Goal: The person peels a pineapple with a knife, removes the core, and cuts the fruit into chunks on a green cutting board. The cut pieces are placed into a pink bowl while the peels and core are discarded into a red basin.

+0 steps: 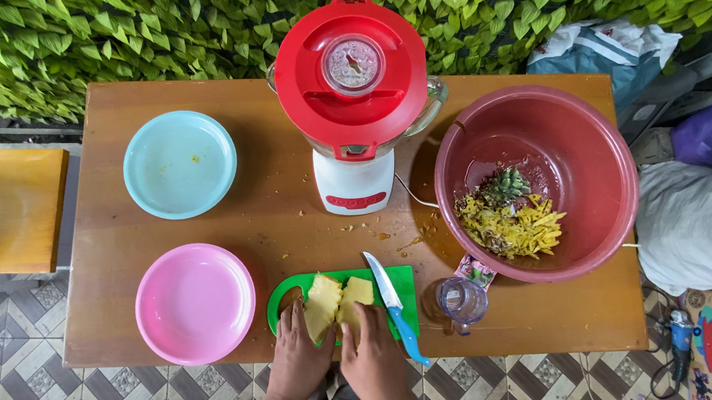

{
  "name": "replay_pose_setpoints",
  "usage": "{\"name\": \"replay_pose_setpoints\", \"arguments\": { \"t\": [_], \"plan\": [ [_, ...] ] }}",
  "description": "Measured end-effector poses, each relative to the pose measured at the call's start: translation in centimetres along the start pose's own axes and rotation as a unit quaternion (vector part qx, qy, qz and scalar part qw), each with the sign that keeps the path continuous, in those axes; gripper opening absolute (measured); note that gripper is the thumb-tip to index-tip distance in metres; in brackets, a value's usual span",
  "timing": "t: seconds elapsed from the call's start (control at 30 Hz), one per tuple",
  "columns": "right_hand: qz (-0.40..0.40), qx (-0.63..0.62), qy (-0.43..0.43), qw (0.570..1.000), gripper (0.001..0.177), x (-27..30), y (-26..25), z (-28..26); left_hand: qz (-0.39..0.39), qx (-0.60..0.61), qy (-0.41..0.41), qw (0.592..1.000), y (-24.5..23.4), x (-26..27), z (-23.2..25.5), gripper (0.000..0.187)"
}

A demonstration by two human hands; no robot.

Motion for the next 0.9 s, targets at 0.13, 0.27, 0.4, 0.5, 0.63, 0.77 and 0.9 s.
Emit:
{"name": "replay_pose_setpoints", "arguments": {
  "t": [0.13,0.27,0.4,0.5,0.63,0.77,0.9],
  "plan": [
    [-0.033,-0.014,0.018,0.999,0.046,-3.3,1.8,-0.6,-0.001,0.004,0.005,1.000,0.4,-0.4,-0.7,0.083],
    [-0.069,-0.006,0.017,0.997,0.044,-4.9,3.1,-0.8,-0.025,-0.019,0.008,0.999,1.3,-0.5,-1.5,0.078],
    [-0.112,0.014,0.124,0.986,0.036,-4.9,4.5,0.3,0.007,0.015,0.025,1.000,0.7,-0.7,-1.6,0.076],
    [-0.063,-0.008,0.062,0.996,0.035,-5.1,4.5,-1.4,0.019,0.039,0.020,0.999,-0.9,-0.6,-2.1,0.079],
    [-0.080,-0.039,0.082,0.993,0.035,-5.0,6.4,-2.9,0.000,0.038,-0.016,0.999,-3.3,-0.5,-3.9,0.087],
    [-0.088,-0.076,0.064,0.991,0.035,-5.1,10.1,-5.5,0.008,0.027,-0.025,0.999,-6.1,-0.7,-7.6,0.087],
    [-0.102,-0.080,0.017,0.991,0.032,-5.5,15.3,-8.2,0.057,0.003,-0.014,0.998,-8.7,-1.3,-11.8,0.082]
  ]
}}
Point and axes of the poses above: each hand's wrist, its own x-axis away from the middle knuckle, its own y-axis out of the palm, z = x × y, the point moved 7 cm from there along -x, towards the middle knuckle, and after that the axes turned 9 degrees about -x, right-handed, at the moved point
